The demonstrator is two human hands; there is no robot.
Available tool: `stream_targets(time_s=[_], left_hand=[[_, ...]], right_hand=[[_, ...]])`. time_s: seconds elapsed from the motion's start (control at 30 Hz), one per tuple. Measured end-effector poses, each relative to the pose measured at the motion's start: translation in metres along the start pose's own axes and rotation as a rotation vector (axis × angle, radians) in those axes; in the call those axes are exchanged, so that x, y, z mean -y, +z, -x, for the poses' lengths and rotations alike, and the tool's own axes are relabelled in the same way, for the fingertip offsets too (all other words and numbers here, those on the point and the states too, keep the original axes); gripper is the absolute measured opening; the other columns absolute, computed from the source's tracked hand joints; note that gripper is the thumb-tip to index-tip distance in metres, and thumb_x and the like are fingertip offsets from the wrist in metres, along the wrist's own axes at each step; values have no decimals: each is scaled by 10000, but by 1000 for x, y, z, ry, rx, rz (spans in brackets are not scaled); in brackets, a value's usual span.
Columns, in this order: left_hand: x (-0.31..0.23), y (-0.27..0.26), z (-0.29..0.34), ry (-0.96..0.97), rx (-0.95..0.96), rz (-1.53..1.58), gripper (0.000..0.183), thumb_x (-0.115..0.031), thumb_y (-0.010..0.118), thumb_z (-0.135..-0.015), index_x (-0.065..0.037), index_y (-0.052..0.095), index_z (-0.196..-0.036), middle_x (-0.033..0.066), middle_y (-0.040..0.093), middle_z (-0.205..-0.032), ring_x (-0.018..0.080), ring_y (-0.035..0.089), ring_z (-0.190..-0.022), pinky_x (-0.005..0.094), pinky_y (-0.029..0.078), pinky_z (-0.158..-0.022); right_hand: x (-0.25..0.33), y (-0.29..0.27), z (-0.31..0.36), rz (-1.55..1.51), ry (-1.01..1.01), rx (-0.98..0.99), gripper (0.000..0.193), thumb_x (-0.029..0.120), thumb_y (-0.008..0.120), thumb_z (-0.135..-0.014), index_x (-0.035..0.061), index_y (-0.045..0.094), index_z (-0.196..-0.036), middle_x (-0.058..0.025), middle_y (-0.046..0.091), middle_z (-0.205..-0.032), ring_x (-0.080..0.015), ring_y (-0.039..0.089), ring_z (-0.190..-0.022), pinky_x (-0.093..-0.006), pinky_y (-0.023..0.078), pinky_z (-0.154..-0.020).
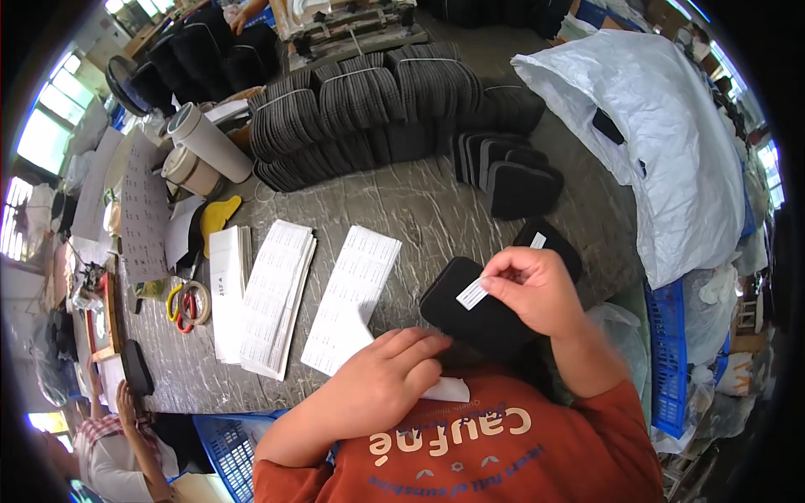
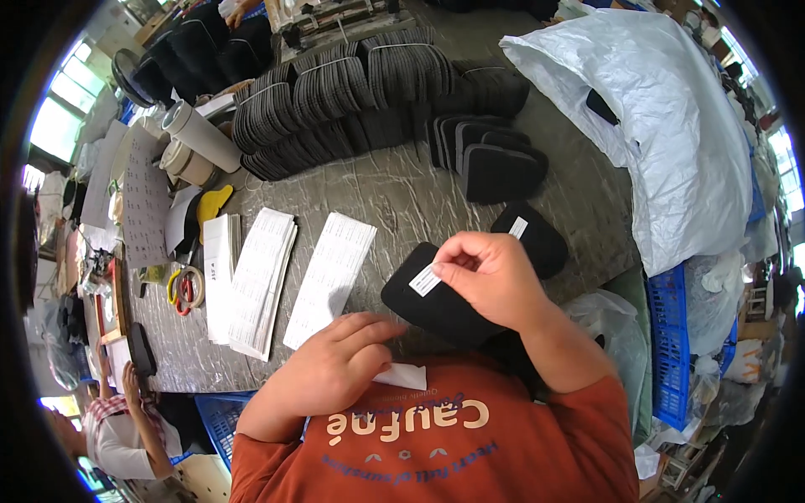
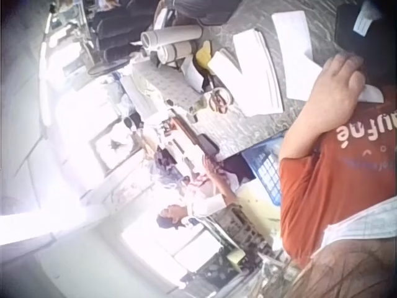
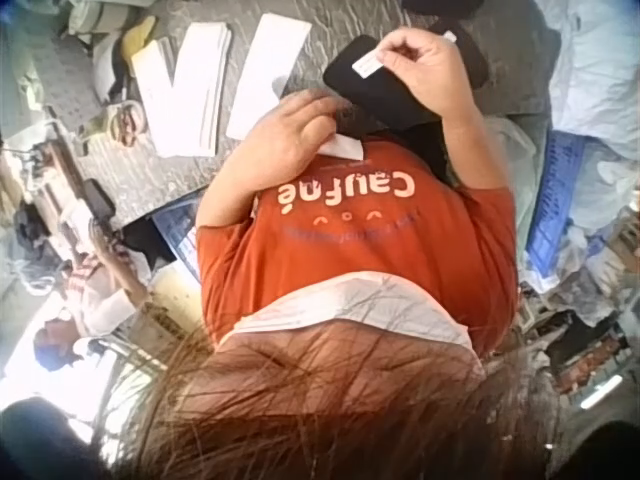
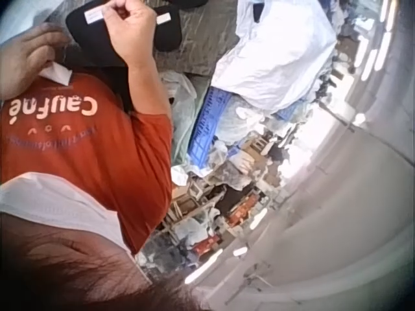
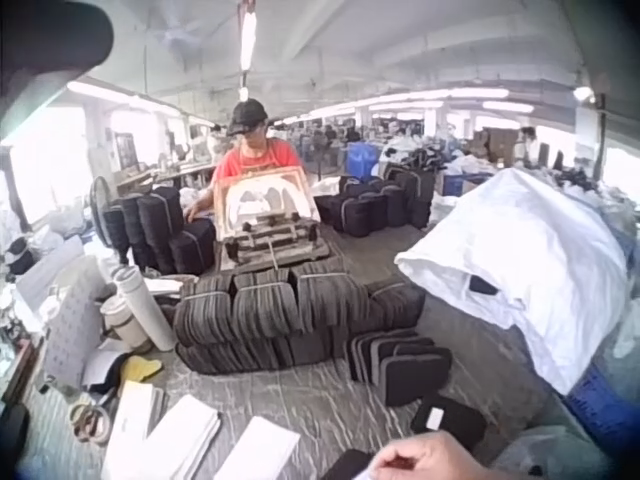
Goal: Applying identification labels to black shoe components and organizing them into stacks.
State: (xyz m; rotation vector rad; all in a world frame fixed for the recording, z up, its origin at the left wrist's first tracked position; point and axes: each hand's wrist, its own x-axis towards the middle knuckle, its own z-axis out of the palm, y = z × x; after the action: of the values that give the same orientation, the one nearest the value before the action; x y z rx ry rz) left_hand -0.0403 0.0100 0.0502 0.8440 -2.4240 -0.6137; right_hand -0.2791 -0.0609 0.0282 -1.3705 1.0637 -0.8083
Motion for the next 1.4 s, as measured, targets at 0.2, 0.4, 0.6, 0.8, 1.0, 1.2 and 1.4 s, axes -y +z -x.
stream_targets(time_s=[0.2, 0.4, 0.6, 0.8, 1.0, 1.2, 1.4], left_hand=[[11, 26, 4, -47, 45, -96, 122, -79, 586, -796, 25, 522, -802, 222, 615, -1202, 372, 556, -1210, 436, 497, -977], [12, 27, 4, -60, 38, -53, 123, -75, 578, -805, 36, 525, -813, 226, 620, -1187, 373, 559, -1205, 428, 495, -982], [11, 28, 1, -76, 30, -25, 144, -92, 570, -792, 41, 538, -836, 253, 550, -1289, 380, 568, -1125, 428, 494, -941], [9, 30, -6, -92, 79, -61, 146, -97, 552, -787, 40, 549, -837, 268, 525, -1317, 342, 559, -1034, 419, 474, -913], [9, 31, -7, -77, 62, -65, 139, -90, 554, -780, 38, 544, -834, 279, 530, -1306, 341, 570, -1009, 412, 475, -903], [10, 36, -14, -120, 65, -166, 126, -81, 556, -768, 26, 532, -832, 285, 530, -1320, 299, 551, -853, 389, 478, -827], [17, 39, -15, -100, 9, -111, 120, -50, 608, -735, 5, 523, -800, 262, 550, -1315, 293, 538, -818, 373, 489, -775]], right_hand=[[-6, 15, -5, 181, 42, 38, 44, 0, 654, -865, -38, 668, -846, -34, 681, -765, -48, 606, -696, -214, 485, -612], [-7, 18, -6, 214, 39, 44, 56, 8, 664, -846, -45, 663, -824, -59, 676, -721, -65, 608, -660, -235, 476, -586], [-7, 18, -6, 317, -36, 24, 68, 17, 670, -838, -42, 664, -805, -81, 676, -716, -98, 626, -642, -249, 471, -570], [-14, 19, -4, 275, -40, -15, 114, 14, 703, -798, -29, 657, -893, -105, 668, -701, -132, 644, -629, -272, 470, -554], [-15, 21, -3, 444, -29, -81, 381, 37, 731, -766, 24, 548, -1101, -107, 660, -674, -215, 644, -561, -311, 472, -531], [-11, 25, -8, 803, -228, -161, 322, 89, 766, -737, 50, 566, -986, -93, 608, -747, -284, 624, -724, -379, 488, -641], [-28, 23, -10, 725, -491, -273, 198, 52, 735, -762, 47, 544, -817, -111, 574, -747, -325, 586, -749, -419, 457, -627]])
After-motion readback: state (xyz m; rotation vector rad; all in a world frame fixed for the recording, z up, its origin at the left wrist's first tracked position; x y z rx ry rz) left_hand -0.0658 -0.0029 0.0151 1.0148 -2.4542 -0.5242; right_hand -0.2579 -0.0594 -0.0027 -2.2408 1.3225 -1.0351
